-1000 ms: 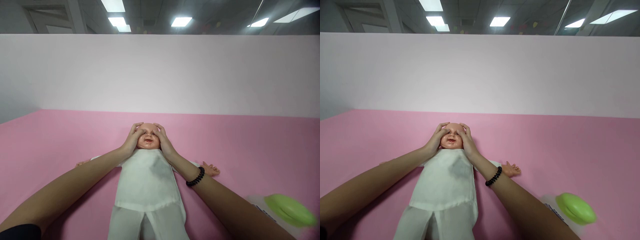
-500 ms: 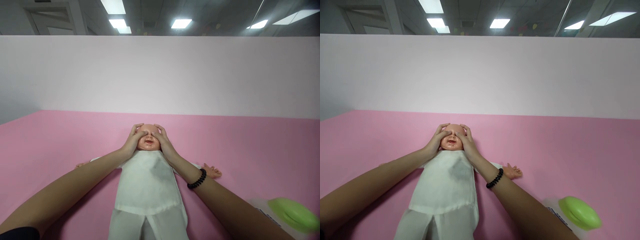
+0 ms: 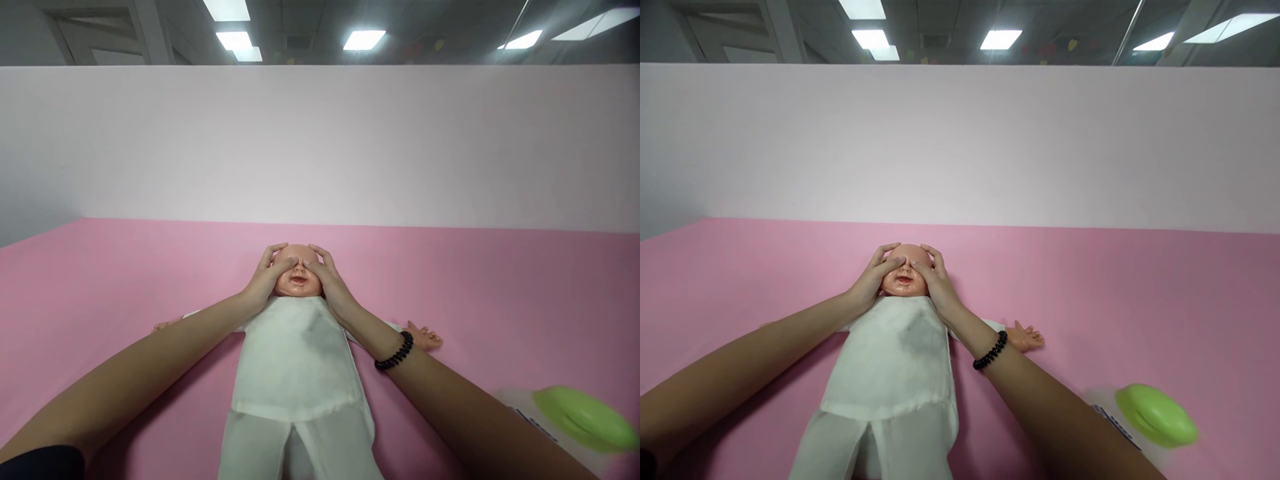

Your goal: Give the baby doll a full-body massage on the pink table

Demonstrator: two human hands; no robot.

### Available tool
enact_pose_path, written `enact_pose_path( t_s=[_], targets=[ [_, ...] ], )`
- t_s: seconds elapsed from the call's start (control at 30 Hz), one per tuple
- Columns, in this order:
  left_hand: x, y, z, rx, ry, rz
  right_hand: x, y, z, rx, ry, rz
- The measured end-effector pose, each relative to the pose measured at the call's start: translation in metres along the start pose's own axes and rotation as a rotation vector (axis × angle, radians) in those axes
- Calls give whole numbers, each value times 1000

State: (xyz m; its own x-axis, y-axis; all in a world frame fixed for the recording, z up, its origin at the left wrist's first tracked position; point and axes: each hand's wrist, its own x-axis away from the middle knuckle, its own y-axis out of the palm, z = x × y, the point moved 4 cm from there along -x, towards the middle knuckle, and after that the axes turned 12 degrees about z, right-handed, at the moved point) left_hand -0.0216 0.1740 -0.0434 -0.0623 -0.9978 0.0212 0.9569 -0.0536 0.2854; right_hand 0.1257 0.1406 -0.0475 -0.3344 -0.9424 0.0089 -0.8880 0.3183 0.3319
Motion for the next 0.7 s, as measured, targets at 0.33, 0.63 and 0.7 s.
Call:
enact_pose_path(
  t_s=[0.33,0.63,0.7],
  targets=[
    [0,0,1,0,-18,20,0,1,2,-70,24,-21],
    [2,0,2,-21,0,7,5,1,-2,-31,34,-3],
    [1,1,1,-23,-7,16,3,1,-1,-45,39,-10]
  ],
)
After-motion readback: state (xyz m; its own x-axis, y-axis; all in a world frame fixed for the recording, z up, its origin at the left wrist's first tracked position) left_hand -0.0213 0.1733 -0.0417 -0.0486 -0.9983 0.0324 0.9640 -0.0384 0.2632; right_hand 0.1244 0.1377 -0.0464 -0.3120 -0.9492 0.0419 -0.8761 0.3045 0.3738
